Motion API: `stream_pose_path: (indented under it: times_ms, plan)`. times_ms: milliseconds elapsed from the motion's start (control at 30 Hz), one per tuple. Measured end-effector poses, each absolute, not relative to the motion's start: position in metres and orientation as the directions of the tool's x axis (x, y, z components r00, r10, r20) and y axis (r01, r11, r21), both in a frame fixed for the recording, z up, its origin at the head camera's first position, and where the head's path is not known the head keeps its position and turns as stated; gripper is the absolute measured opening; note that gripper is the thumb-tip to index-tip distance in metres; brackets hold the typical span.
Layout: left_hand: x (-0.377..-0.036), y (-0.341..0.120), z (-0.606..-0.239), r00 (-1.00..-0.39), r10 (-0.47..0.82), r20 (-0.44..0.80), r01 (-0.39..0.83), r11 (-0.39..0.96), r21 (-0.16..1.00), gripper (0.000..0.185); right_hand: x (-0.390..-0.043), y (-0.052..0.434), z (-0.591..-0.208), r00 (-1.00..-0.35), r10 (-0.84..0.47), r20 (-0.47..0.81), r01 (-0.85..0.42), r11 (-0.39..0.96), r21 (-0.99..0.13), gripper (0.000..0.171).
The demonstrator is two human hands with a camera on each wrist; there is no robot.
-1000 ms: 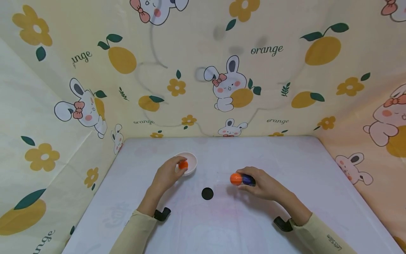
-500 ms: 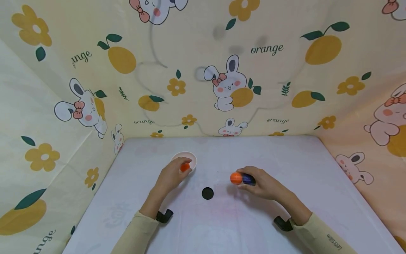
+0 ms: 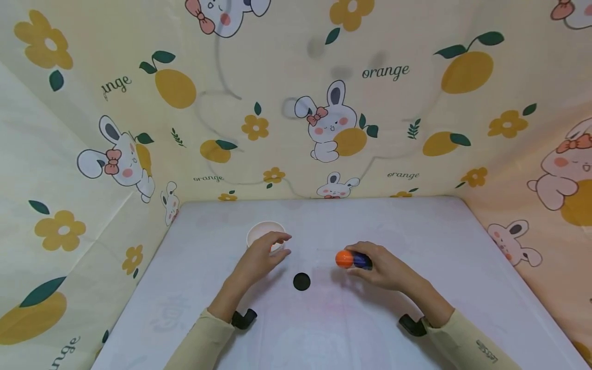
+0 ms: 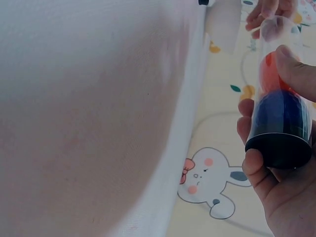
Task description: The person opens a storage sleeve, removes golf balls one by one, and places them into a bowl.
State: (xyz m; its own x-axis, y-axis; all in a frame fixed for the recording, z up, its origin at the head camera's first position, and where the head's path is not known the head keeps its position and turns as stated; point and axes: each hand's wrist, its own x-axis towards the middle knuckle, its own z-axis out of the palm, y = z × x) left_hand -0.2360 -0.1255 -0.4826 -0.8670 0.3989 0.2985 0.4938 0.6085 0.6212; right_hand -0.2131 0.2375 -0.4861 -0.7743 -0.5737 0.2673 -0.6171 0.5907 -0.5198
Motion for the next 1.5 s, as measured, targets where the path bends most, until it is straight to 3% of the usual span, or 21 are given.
stream_pose_path:
  times_ms: [200,800,1500]
  plan:
    - [-0.23,-0.115,-0.48,-0.839,0.449,0.307,0.535,0.579,0.615,0.041,-0.213,0.238,-0.485,-0.78,-0.571,0.255,-0.609,0.6,-0.519,0.05]
    - [-0.222,-0.093,-0.479,-0.812,0.557,0.177,0.501,0.509,0.699,0.05,-0.213,0.237,-0.483,-0.791,-0.562,0.24,-0.593,0.611,-0.524,0.049]
    - [-0.222,-0.082,-0.482,-0.806,0.565,0.178,0.501,0.49,0.714,0.047,-0.214,0.233,-0.482,-0.772,-0.58,0.259,-0.621,0.602,-0.502,0.046]
